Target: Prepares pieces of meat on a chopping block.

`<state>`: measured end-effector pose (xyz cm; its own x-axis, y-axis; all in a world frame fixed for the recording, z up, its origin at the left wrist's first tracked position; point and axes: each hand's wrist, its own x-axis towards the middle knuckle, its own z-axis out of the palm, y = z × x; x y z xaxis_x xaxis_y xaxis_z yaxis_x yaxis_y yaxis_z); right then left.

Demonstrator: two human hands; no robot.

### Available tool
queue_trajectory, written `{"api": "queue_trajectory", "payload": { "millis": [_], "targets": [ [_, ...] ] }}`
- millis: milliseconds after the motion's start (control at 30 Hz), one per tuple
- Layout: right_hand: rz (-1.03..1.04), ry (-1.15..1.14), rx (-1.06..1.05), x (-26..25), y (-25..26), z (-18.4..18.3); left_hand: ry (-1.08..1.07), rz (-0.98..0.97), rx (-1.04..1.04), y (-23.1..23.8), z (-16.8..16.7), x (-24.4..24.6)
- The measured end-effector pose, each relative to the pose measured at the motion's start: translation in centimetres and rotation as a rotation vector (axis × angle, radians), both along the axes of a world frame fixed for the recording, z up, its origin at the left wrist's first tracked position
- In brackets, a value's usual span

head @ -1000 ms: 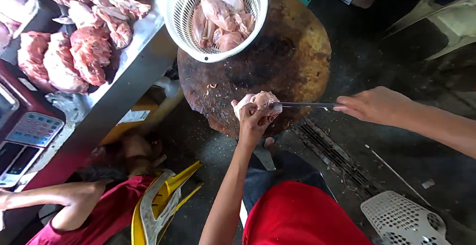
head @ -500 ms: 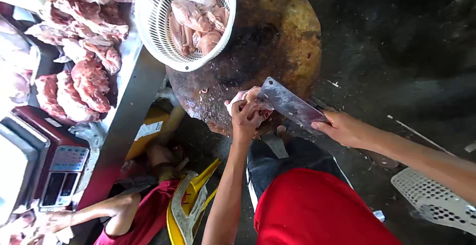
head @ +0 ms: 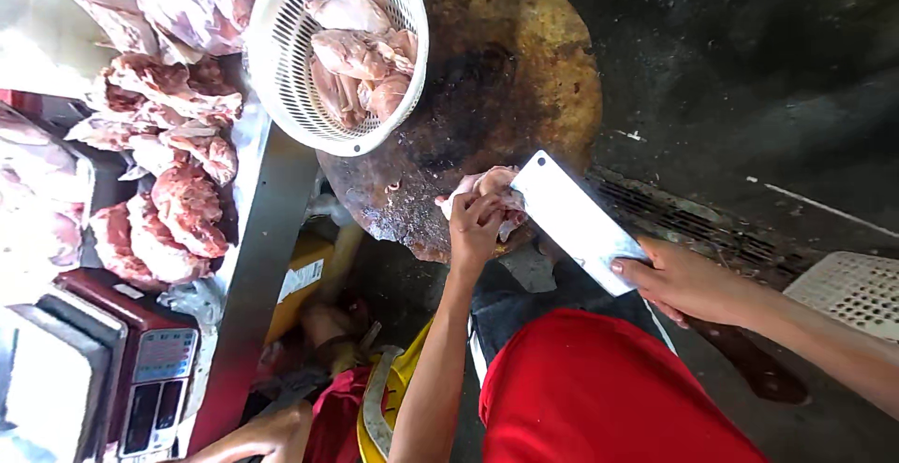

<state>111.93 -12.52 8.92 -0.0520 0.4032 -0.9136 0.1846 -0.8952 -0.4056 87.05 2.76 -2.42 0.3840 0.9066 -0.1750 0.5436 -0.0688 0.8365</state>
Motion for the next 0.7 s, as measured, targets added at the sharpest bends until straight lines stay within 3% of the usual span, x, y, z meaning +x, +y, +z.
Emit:
{"api": "queue_trajectory", "payload": {
  "millis": [300,467,567,700],
  "targets": [
    [-0.188,-0.078,-0.119,-4.5,-1.4,4.5,-0.018,-0.314,-0.046,2.1,-0.1,-2.2],
    [-0.253,-0.233,-0.091,-11.0,0.1,4.5,-0.044,-0.414,-0.034,2.9,0.4,-2.7],
    [-0.280,-0.305,-0.100,-15.1,-2.2,4.5,-0.066,-0.392,0.016,2.8,0.4,-2.9],
    [-0.372,-0.317,-0.126,-16.5,-5.9,6.0,0.079,-0.432,0.166,3.1,0.9,-1.9]
  ]
}}
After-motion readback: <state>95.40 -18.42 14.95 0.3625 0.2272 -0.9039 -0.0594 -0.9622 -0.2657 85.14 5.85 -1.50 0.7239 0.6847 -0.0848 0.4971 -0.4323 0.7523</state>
